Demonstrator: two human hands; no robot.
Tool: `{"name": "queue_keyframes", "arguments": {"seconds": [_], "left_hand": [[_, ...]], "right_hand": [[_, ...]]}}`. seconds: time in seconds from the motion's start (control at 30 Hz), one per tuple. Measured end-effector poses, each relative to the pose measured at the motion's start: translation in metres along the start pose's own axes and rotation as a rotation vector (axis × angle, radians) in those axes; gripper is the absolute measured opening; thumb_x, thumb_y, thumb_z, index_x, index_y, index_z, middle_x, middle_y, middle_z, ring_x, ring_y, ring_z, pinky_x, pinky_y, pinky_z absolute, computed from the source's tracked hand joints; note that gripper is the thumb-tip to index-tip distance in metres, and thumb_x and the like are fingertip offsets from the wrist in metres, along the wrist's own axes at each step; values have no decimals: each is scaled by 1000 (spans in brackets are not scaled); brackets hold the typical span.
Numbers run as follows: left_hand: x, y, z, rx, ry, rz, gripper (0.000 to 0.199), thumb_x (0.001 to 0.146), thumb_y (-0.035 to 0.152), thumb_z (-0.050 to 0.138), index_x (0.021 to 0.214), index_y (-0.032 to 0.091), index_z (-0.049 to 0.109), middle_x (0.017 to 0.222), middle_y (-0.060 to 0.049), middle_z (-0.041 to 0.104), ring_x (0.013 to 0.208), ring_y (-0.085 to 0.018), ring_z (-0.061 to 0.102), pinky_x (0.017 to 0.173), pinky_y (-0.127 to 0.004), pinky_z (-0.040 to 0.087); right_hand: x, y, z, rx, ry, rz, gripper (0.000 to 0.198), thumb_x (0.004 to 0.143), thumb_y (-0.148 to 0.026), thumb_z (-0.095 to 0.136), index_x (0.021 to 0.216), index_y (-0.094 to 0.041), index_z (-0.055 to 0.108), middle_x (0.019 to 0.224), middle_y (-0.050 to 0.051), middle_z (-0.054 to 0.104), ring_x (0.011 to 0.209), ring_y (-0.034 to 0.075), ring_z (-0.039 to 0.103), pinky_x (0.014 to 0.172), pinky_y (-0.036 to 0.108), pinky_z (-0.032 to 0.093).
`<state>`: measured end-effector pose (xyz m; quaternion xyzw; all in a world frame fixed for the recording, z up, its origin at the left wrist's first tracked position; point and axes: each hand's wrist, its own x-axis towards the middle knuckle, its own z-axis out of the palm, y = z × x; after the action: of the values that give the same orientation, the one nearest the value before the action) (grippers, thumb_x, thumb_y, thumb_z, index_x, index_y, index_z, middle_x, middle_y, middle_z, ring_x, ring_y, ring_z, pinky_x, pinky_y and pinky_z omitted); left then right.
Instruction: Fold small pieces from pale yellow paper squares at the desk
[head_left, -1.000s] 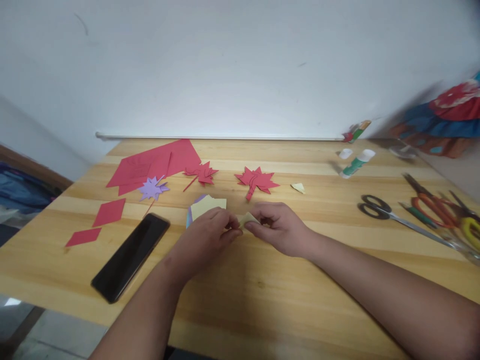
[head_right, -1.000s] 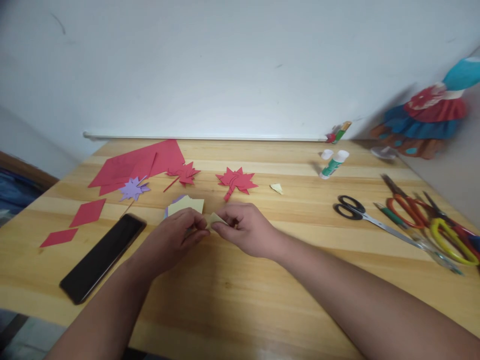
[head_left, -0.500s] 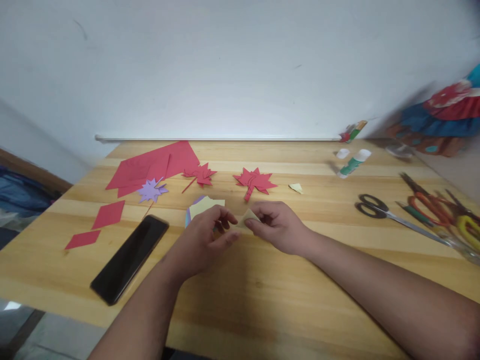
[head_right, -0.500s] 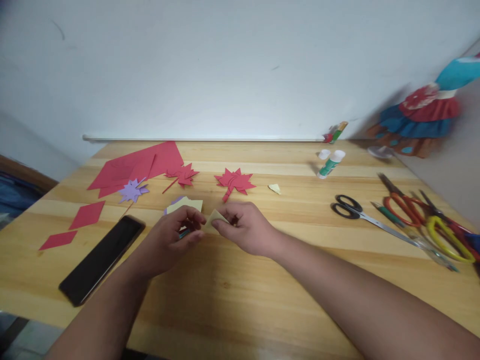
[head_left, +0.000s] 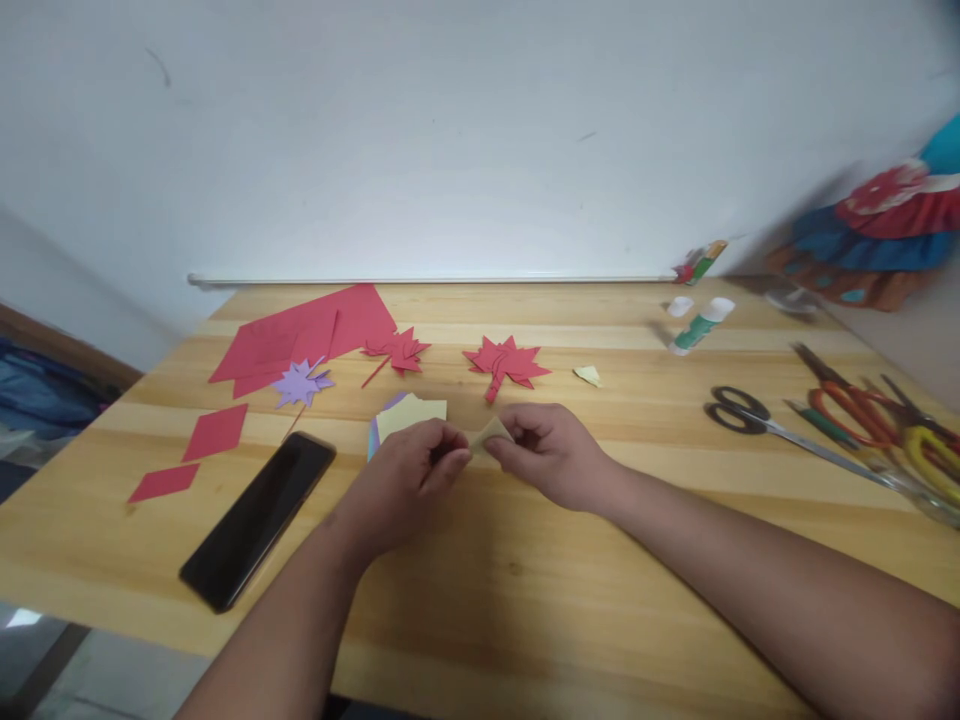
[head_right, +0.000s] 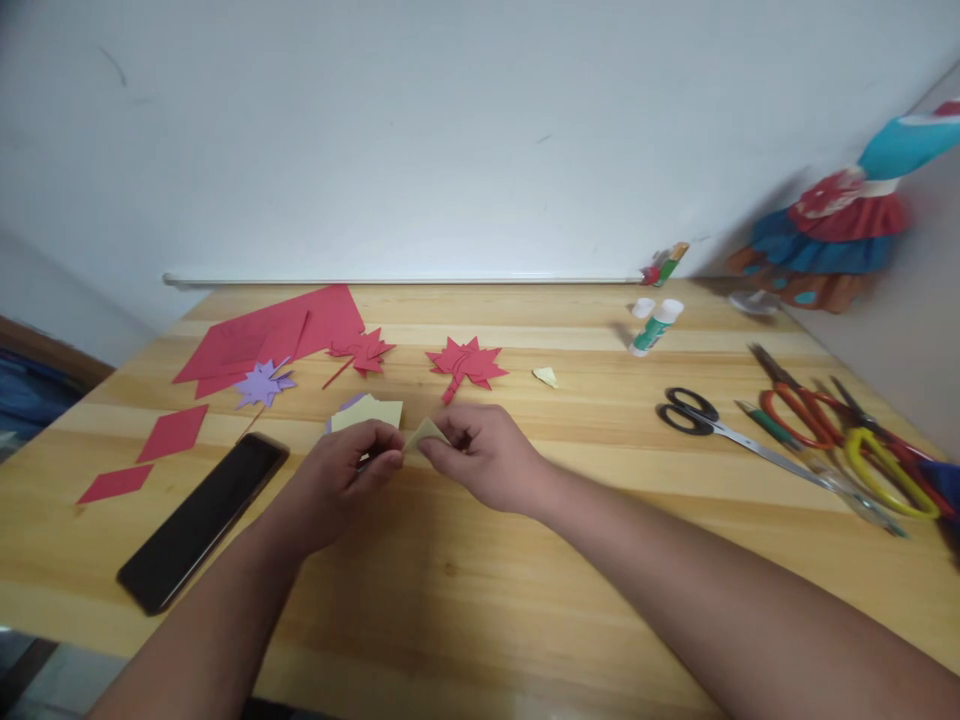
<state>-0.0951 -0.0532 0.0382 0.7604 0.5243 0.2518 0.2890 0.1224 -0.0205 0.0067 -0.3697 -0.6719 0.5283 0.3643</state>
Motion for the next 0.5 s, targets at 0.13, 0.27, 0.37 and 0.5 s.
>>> {"name": "queue_keyframes", "arguments": {"seconds": [0.13,0.27,0.37,0.5], "left_hand": [[-1,-1,-1,29,14,23,16,97,28,54,86,20,63,80,0,67,72,-15,57,68,-28,40],[-2,-1,-1,8,-23,14,12,95,25,54,86,20,61,79,1,66,69,-14,55,66,-27,39],[-1,-1,-1,-14,-42,8,9,92,23,56,84,20,61,76,2,64,67,-13,53,62,-26,38],[-1,-2,-3,-37,-59,2,9,90,23,56,83,20,61,74,3,63,66,-13,52,60,-25,38]], "right_hand": [[0,-1,0,19,1,1,26,92,-39,68,76,-19,62,64,-5,47,56,10,37,50,24,29],[0,-1,-1,-25,0,-28,24,92,-37,69,76,-18,65,65,-4,48,57,10,38,51,24,30],[-1,0,-1,-50,-2,-41,24,91,-36,70,75,-18,66,65,-4,49,59,10,39,52,24,31],[-1,1,0,-44,-17,-28,25,91,-38,70,75,-19,66,65,-4,49,58,10,40,52,24,31]]}}
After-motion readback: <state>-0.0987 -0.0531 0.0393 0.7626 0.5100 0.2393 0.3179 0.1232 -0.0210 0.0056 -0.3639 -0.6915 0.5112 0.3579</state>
